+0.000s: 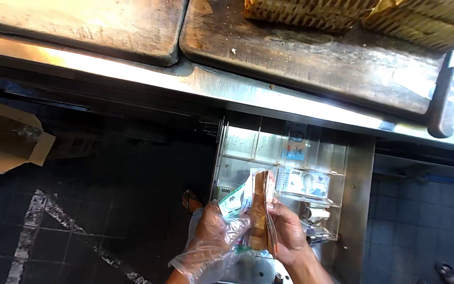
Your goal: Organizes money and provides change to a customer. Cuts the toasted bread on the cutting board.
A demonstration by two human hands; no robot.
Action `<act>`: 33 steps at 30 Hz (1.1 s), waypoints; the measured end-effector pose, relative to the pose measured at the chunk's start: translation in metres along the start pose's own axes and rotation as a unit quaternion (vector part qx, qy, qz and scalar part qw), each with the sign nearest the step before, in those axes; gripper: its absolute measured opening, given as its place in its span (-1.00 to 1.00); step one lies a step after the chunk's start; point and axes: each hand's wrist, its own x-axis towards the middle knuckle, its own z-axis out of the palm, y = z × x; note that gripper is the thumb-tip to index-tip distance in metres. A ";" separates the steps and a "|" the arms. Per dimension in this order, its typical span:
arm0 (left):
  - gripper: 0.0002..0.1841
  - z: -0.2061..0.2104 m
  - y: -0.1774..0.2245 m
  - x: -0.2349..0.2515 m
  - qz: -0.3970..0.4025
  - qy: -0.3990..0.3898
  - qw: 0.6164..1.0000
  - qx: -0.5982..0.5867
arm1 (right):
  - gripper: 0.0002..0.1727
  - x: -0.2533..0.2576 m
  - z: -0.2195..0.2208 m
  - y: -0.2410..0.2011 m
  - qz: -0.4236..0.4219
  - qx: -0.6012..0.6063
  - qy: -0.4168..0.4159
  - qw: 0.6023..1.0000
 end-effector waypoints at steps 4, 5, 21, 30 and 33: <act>-0.53 0.003 -0.001 0.005 0.040 0.072 0.991 0.108 | -0.72 0.000 0.002 0.003 -0.022 -0.045 0.038 0.998; -0.53 0.004 -0.001 0.005 0.043 0.084 0.989 0.114 | -0.72 0.000 0.002 0.003 -0.029 -0.054 0.038 0.997; -0.48 -0.008 0.009 0.009 -0.014 0.062 0.992 -0.108 | -0.80 0.005 0.017 -0.002 -0.073 -0.129 0.109 0.983; -0.76 -0.017 0.003 0.007 0.143 0.100 0.973 0.151 | -0.77 0.008 0.022 0.003 -0.069 -0.138 0.127 0.980; -0.84 -0.018 0.003 0.003 0.273 0.083 0.937 0.200 | -0.68 0.010 0.019 0.007 -0.064 -0.137 0.091 0.984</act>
